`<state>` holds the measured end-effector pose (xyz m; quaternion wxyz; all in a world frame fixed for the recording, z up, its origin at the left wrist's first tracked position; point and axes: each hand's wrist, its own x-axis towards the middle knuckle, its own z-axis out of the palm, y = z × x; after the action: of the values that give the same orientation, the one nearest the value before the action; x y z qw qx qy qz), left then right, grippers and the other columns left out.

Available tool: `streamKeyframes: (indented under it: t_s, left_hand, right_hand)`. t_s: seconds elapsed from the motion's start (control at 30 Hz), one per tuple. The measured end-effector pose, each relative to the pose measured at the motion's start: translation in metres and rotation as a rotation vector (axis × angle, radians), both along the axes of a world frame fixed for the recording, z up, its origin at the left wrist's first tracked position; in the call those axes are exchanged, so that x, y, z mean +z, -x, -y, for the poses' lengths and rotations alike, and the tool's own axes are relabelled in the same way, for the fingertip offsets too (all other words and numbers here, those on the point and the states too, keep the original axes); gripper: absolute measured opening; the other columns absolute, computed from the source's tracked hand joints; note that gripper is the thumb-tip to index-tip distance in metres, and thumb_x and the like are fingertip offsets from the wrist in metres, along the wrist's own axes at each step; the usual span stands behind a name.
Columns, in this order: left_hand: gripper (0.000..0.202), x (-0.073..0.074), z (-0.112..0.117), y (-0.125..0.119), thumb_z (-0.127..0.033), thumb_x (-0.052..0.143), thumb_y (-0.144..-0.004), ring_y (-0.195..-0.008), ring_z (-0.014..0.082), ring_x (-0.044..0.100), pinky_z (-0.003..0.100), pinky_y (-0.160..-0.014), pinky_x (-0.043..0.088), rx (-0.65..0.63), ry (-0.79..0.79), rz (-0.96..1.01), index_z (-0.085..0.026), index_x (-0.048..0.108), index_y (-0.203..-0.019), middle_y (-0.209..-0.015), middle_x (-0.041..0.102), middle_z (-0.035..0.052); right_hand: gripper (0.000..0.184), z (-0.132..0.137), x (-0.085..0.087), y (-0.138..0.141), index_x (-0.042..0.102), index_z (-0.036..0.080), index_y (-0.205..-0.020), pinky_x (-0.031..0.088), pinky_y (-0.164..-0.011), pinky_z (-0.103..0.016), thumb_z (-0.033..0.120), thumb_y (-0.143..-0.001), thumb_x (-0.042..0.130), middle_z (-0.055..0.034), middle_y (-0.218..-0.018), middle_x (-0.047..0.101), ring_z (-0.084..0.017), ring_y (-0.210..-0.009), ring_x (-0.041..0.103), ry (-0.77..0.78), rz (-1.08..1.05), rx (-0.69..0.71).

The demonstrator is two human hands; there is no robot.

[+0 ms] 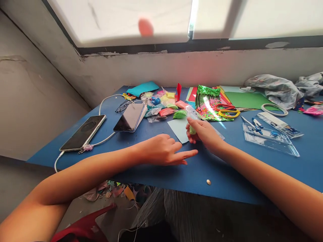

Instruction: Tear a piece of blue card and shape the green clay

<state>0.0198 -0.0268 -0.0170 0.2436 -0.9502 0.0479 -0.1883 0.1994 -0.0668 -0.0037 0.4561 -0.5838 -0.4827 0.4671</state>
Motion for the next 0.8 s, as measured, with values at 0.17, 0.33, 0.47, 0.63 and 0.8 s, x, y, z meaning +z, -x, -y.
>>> streamKeyframes:
  t_s: [0.17,0.33,0.47,0.63,0.8]
  left_hand:
    - [0.047,0.010,0.004,0.001,-0.028,0.035,-0.102,-0.054,0.0105,0.049,0.028,-0.045,0.024,-0.118,-0.027,0.168,-0.014,0.057,-0.062,-0.062,0.049,0.0008]
    - [0.048,0.004,-0.005,0.003,-0.026,0.037,-0.101,-0.045,0.0097,0.041,0.027,-0.044,0.022,-0.106,0.022,0.273,-0.017,0.047,-0.054,-0.053,0.042,-0.0029]
    - [0.050,0.004,-0.015,0.003,-0.030,0.038,-0.100,-0.039,0.0094,0.039,0.027,-0.041,0.022,-0.090,0.047,0.340,-0.018,0.045,-0.053,-0.049,0.044,-0.0035]
    - [0.026,0.031,-0.012,0.020,-0.016,0.039,-0.098,-0.037,0.0100,0.039,0.025,-0.041,0.026,0.110,-0.017,0.274,-0.009,0.064,-0.097,-0.044,0.041,-0.0074]
    - [0.044,0.037,-0.006,0.106,0.000,0.034,-0.091,-0.081,0.0155,0.066,0.027,-0.072,0.050,0.442,0.202,0.550,-0.016,0.049,-0.129,-0.087,0.072,0.0050]
  right_hand:
    - [0.040,-0.005,0.001,-0.003,0.042,0.020,-0.056,0.026,-0.039,-0.021,0.049,-0.069,0.066,0.0058,-0.051,0.037,-0.006,-0.041,0.031,0.037,-0.173,-0.039]
    - [0.064,-0.003,-0.001,-0.007,0.025,0.022,-0.043,0.013,-0.038,-0.024,0.065,-0.071,0.064,0.0088,-0.042,0.017,-0.005,-0.039,0.016,-0.007,-0.087,0.033]
    - [0.069,-0.003,-0.002,-0.004,0.027,0.024,-0.042,0.011,-0.040,-0.025,0.079,-0.064,0.061,0.0086,-0.041,0.018,-0.004,-0.039,0.016,0.001,0.063,0.096]
    - [0.072,-0.004,-0.003,-0.002,0.028,0.024,-0.044,0.014,-0.041,-0.025,0.090,-0.062,0.049,0.0072,-0.043,0.019,-0.006,-0.041,0.018,-0.010,0.185,0.120]
    - [0.070,-0.004,-0.002,-0.003,0.028,0.024,-0.047,0.014,-0.039,-0.024,0.088,-0.064,0.047,0.0068,-0.047,0.019,-0.006,-0.042,0.018,0.024,0.190,0.154]
